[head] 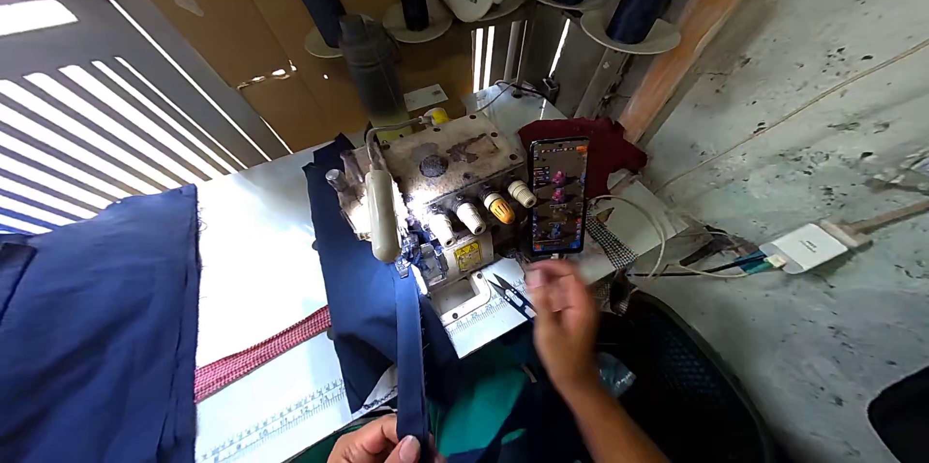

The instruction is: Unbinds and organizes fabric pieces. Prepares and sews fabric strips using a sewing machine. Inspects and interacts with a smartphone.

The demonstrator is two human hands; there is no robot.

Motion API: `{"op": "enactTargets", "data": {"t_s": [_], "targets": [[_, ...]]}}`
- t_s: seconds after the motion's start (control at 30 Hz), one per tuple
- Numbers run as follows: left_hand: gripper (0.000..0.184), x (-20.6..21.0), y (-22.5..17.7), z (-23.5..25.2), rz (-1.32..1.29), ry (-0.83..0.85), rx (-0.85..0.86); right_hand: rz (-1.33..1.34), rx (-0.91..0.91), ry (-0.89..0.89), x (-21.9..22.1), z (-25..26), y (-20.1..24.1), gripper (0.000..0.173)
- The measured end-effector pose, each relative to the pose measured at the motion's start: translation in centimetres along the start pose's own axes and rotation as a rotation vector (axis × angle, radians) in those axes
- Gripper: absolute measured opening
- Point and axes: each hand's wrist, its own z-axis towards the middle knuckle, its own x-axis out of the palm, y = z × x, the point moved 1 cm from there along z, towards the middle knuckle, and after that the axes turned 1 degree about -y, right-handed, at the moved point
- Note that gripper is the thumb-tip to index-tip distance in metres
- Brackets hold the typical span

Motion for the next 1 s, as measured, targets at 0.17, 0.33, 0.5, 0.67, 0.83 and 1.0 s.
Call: {"op": "enactTargets", "data": {"t_s": [0.17,0.33,0.5,0.67,0.83,1.0], "targets": [[0.016,1.7,0.3,0.4,0.09,-0.021,-0.008,0.234,0.354,0.531,6.7,-4.1,2.0,0.033],[0.015,0.4,6.0,-0.9,0.284,-0.236,-0.055,0.325,0.477,0.609,3.9,-8.5,3.3,0.015],[0.015,0.0,8.3,-2.6,0.309,-0.285,-0.053,0.352,0.57,0.579,1.3,-11.9,4.5,0.024],[0.019,0.6,8.6,-3.4,0.284,-0.259,-0.096,0.35,0.638,0.479,0.2,-13.0,5.3,0.013],[0.021,1.0,8.7,-3.7,0.254,-0.179,-0.034,0.352,0.647,0.49,-0.4,-12.7,5.4,0.01],[0.021,1.2,8.5,-3.6,0.226,-0.112,-0.026,0.315,0.593,0.643,-1.1,-11.8,5.4,0.015]]}}
